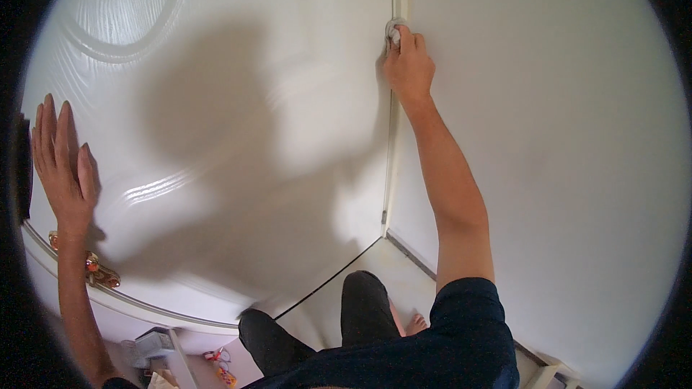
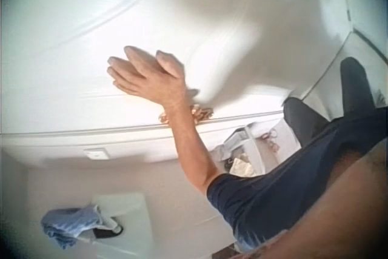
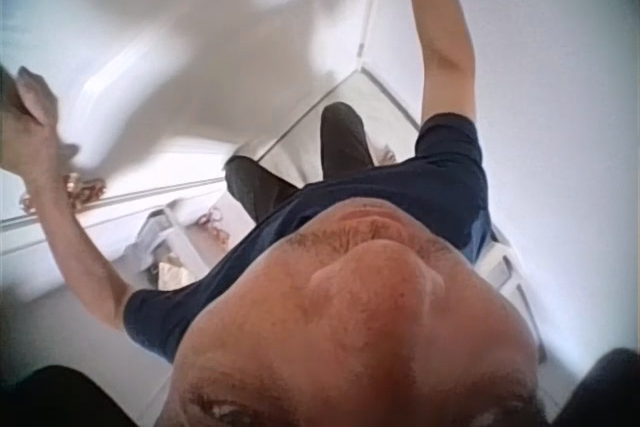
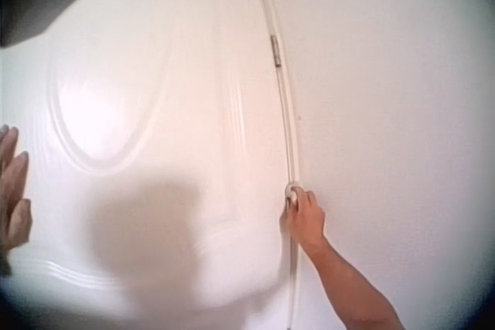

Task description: The person cleans a door and its hardware using a cloth, wiping the top edge, the door handle and lock plate, the flat surface of the door, and the side edge near the hinges.

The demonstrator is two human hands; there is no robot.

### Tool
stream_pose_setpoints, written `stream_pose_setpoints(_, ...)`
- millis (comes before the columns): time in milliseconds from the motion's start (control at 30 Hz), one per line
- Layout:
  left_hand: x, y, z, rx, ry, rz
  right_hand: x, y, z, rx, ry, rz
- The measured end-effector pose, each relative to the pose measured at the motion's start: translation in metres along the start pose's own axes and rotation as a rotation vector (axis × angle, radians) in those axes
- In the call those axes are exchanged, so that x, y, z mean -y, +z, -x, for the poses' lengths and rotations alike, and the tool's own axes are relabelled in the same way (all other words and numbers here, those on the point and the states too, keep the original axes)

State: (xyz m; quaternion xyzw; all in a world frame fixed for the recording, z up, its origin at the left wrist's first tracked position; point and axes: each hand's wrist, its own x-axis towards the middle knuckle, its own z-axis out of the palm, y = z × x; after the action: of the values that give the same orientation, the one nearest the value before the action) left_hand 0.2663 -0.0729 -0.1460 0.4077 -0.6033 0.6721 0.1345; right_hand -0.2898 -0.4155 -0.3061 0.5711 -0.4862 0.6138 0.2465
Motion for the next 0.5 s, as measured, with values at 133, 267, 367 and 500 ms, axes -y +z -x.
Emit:
stream_pose_setpoints(133,-0.002,0.009,0.004,0.03,-0.014,-0.045,-0.003,-0.003,-0.031,-0.025,-0.06,0.018)
stream_pose_setpoints(267,0.007,-0.002,0.005,0.055,0.001,-0.037,0.021,0.002,-0.098,-0.068,-0.129,0.096)
stream_pose_setpoints(367,0.005,-0.002,0.002,0.04,0.002,-0.007,0.026,-0.002,-0.16,-0.064,-0.13,0.135)
stream_pose_setpoints(500,0.003,-0.001,0.003,0.043,-0.01,0.004,0.041,-0.011,-0.225,-0.159,-0.271,0.134)
